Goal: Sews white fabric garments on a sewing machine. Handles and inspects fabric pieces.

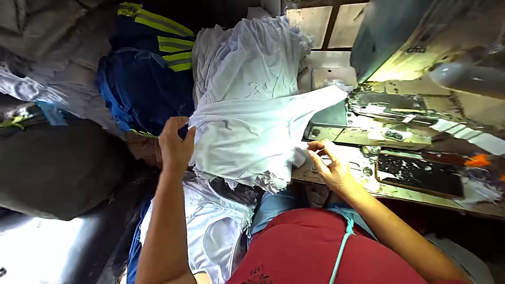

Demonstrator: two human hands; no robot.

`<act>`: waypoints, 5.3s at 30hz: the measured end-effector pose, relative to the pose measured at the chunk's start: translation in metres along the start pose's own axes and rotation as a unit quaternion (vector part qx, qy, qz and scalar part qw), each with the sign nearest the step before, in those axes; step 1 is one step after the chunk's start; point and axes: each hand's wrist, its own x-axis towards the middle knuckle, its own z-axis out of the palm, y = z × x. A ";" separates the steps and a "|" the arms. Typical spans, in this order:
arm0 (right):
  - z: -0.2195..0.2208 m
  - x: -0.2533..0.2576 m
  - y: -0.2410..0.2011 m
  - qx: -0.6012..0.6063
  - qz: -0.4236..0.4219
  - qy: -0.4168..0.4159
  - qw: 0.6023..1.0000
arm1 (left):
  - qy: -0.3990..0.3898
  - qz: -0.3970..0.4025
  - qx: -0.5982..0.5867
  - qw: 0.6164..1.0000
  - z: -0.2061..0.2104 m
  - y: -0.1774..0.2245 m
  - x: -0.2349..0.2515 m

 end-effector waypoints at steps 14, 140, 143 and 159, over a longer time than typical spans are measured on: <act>0.013 0.006 -0.013 -0.055 -0.020 -0.182 0.982 | -0.038 0.251 0.048 0.966 0.114 0.099 -0.101; -0.050 -0.042 0.021 -0.049 0.073 0.139 0.986 | -0.153 0.246 0.047 0.956 0.195 0.263 0.118; -0.046 -0.063 0.024 -0.201 0.033 0.042 0.978 | -0.200 0.189 0.066 0.959 0.189 0.260 0.118; -0.065 -0.048 -0.008 0.084 0.095 0.009 0.992 | -0.256 0.299 0.058 0.917 0.111 0.257 0.065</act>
